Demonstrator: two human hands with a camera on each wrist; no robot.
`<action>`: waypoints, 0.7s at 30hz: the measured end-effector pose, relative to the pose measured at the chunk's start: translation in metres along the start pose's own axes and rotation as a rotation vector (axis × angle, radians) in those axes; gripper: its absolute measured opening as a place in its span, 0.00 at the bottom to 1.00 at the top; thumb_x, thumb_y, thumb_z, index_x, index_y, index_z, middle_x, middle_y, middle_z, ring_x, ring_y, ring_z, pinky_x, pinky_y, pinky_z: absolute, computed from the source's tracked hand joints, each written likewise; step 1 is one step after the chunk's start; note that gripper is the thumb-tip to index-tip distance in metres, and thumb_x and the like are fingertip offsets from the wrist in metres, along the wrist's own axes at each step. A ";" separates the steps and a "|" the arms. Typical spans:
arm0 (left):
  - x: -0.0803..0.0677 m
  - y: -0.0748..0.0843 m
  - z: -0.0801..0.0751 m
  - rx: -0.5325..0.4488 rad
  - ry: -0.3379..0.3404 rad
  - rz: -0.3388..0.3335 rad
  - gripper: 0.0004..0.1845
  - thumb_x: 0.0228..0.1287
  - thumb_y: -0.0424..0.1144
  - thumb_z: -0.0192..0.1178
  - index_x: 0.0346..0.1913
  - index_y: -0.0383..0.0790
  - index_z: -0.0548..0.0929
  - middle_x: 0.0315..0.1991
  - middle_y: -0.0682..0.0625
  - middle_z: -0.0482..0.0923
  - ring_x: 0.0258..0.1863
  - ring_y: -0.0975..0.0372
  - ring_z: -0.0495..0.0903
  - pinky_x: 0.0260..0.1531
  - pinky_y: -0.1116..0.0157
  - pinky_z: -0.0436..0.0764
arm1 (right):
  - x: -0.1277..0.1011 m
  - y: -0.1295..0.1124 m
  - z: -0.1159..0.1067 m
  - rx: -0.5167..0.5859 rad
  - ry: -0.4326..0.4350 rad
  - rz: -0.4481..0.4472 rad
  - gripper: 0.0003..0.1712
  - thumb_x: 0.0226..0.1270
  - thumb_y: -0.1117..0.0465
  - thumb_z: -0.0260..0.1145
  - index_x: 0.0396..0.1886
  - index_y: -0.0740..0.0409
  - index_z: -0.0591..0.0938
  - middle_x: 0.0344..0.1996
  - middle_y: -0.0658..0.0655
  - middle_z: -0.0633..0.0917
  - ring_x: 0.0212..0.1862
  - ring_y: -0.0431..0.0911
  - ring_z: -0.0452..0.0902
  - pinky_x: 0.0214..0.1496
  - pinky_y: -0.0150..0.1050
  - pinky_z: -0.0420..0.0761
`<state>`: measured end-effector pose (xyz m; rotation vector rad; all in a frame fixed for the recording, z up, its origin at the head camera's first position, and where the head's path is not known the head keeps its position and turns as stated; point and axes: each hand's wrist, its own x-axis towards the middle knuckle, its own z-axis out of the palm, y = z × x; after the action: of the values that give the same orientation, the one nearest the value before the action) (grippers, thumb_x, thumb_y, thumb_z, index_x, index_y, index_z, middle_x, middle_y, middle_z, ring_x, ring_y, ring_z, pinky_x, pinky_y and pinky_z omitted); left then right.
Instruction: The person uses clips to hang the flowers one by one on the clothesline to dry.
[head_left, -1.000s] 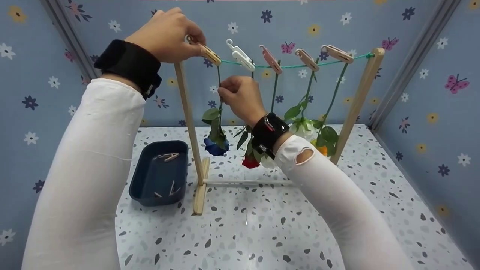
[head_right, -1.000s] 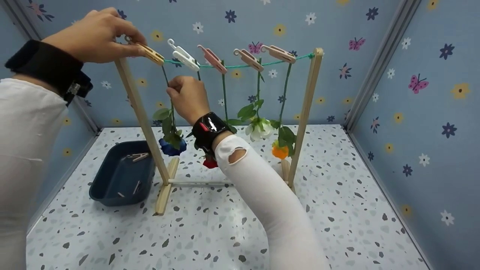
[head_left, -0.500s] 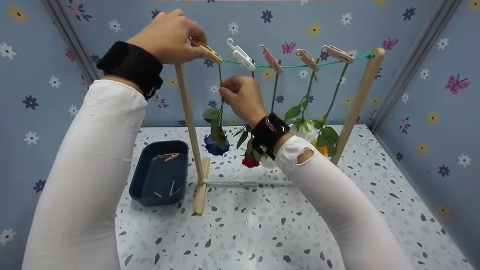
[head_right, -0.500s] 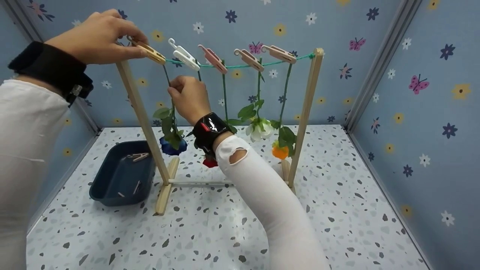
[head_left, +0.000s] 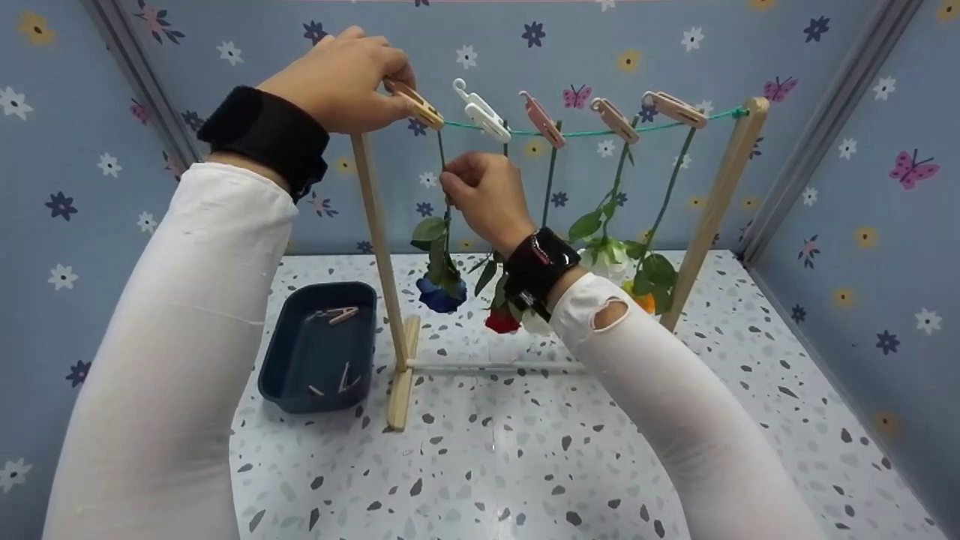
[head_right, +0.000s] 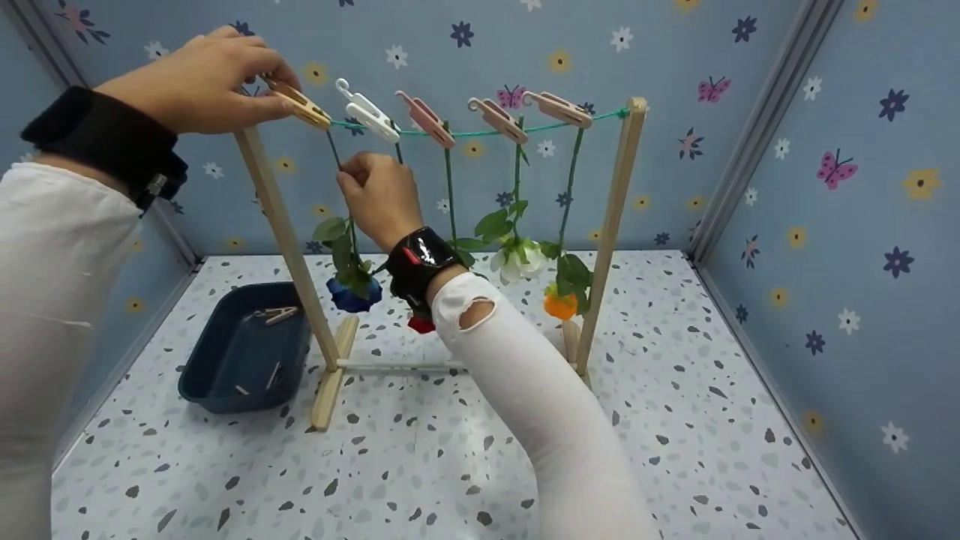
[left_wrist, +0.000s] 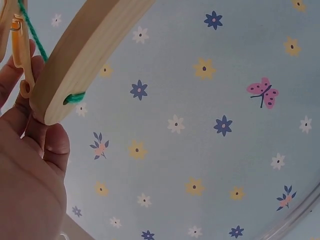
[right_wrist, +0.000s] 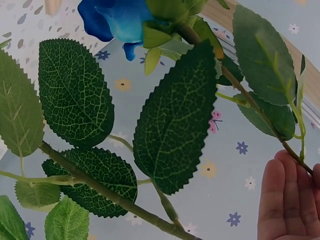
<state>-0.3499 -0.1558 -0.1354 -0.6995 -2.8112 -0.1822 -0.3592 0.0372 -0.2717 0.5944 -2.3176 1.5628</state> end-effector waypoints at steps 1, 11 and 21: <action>0.000 0.000 0.000 -0.005 -0.001 -0.002 0.23 0.83 0.47 0.52 0.65 0.33 0.83 0.63 0.33 0.76 0.67 0.41 0.66 0.73 0.38 0.66 | 0.000 0.000 0.000 0.000 -0.001 0.000 0.09 0.80 0.65 0.66 0.47 0.67 0.90 0.36 0.64 0.91 0.33 0.41 0.83 0.39 0.32 0.81; -0.003 0.000 0.000 -0.060 -0.004 0.004 0.28 0.82 0.48 0.58 0.74 0.34 0.77 0.69 0.33 0.73 0.68 0.39 0.71 0.69 0.39 0.78 | -0.001 -0.001 0.001 -0.027 -0.001 0.033 0.09 0.80 0.63 0.68 0.50 0.64 0.90 0.40 0.60 0.92 0.39 0.44 0.87 0.45 0.33 0.85; -0.010 -0.004 0.007 -0.131 0.193 -0.014 0.32 0.79 0.52 0.62 0.78 0.40 0.75 0.79 0.37 0.69 0.77 0.42 0.68 0.81 0.46 0.69 | -0.011 -0.006 -0.006 -0.113 0.013 -0.003 0.16 0.78 0.59 0.71 0.56 0.67 0.89 0.48 0.62 0.94 0.49 0.49 0.92 0.56 0.40 0.88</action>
<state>-0.3446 -0.1631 -0.1447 -0.6523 -2.6384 -0.4168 -0.3468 0.0428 -0.2695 0.5584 -2.3748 1.4185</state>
